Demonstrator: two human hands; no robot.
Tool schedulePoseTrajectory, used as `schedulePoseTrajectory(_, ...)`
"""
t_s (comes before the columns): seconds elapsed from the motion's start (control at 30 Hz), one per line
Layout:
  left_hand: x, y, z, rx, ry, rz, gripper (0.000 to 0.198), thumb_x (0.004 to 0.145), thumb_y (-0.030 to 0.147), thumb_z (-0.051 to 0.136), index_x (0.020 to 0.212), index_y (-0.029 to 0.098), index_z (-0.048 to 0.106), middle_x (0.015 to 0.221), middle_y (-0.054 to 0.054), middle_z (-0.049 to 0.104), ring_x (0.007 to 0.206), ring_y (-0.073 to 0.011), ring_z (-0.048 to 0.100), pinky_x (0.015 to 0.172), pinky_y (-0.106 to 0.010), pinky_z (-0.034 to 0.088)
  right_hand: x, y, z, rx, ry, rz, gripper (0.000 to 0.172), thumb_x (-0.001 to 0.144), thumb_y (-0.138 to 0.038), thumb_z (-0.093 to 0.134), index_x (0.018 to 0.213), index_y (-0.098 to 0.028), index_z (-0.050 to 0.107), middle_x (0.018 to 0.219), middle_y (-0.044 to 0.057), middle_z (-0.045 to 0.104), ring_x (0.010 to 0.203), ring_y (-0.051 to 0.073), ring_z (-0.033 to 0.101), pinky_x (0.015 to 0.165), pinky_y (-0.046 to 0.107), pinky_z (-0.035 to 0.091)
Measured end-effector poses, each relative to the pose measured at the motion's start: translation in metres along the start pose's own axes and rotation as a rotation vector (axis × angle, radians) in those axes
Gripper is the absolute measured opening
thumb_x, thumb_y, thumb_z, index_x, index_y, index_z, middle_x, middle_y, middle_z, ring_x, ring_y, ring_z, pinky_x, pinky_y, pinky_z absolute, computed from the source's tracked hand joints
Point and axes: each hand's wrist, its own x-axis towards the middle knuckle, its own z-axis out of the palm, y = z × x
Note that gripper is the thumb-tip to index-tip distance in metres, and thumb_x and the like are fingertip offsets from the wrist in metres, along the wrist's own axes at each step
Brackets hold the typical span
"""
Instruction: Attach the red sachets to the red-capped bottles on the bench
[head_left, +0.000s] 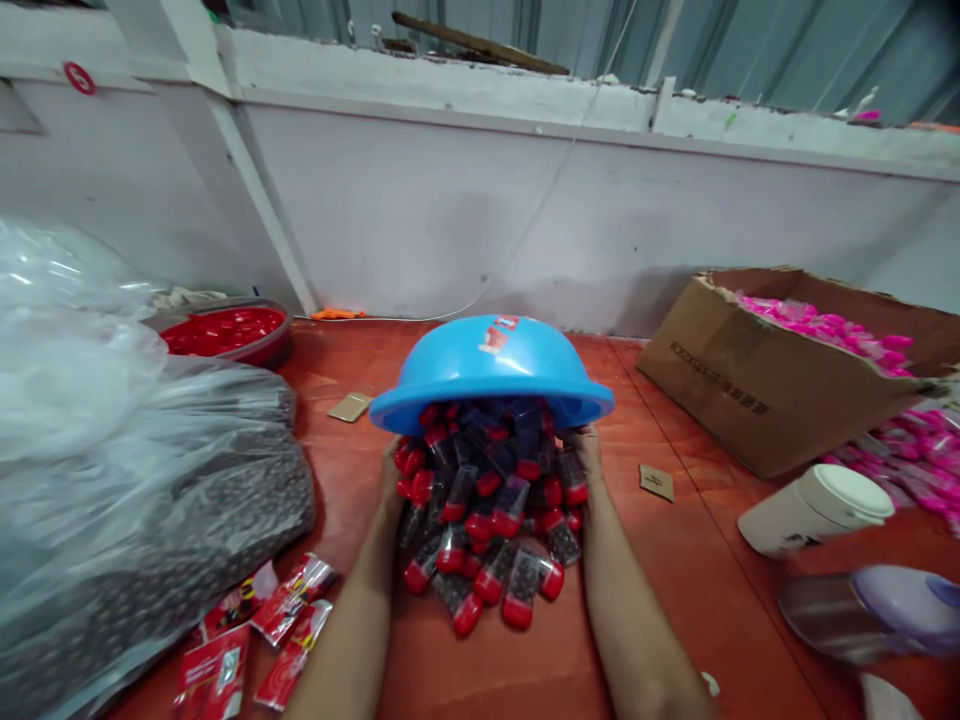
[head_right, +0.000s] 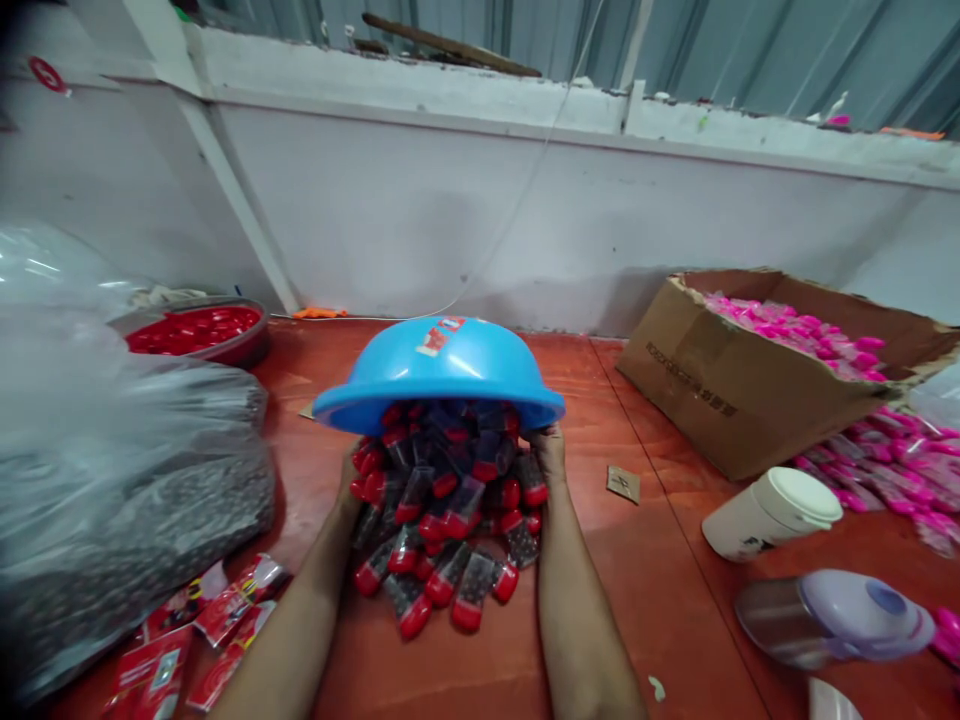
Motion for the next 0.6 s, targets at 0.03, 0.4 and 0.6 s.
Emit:
schedulePoseTrajectory(0.03,0.002,0.0,-0.001,-0.002,-0.007,-0.005,0.017,0.063,0.036,0.062,0.063,0.02,0.057,0.056,0.0,0.057,0.057,-0.0164,0.054,0.052,-0.029,0.048,0.001,-0.001,0.0,0.008,-0.001,0.001,0.039,0.051,-0.011,0.075,0.087,-0.019,0.063,0.076,-0.004,0.07,0.064,0.013,0.062,0.062,0.025,0.05)
schedulePoseTrajectory(0.4,-0.001,0.007,-0.002,-0.012,-0.029,-0.092,0.025,0.058,0.029,0.065,0.08,0.018,0.069,0.072,-0.004,0.069,0.076,-0.0235,0.063,0.068,-0.032,0.052,-0.005,-0.003,-0.002,0.051,0.06,-0.06,0.046,0.058,-0.013,0.072,0.101,-0.022,0.061,0.091,-0.001,0.071,0.076,0.015,0.065,0.07,0.031,0.052)
schedulePoseTrajectory(0.6,-0.017,0.022,-0.009,0.119,-0.1,-0.12,0.021,0.053,0.018,0.067,0.073,0.014,0.071,0.064,-0.006,0.07,0.064,-0.0262,0.063,0.056,-0.035,0.051,0.004,-0.002,-0.005,0.08,0.107,-0.122,0.047,0.053,-0.01,0.071,0.098,-0.021,0.062,0.09,-0.002,0.071,0.078,0.013,0.063,0.079,0.03,0.049)
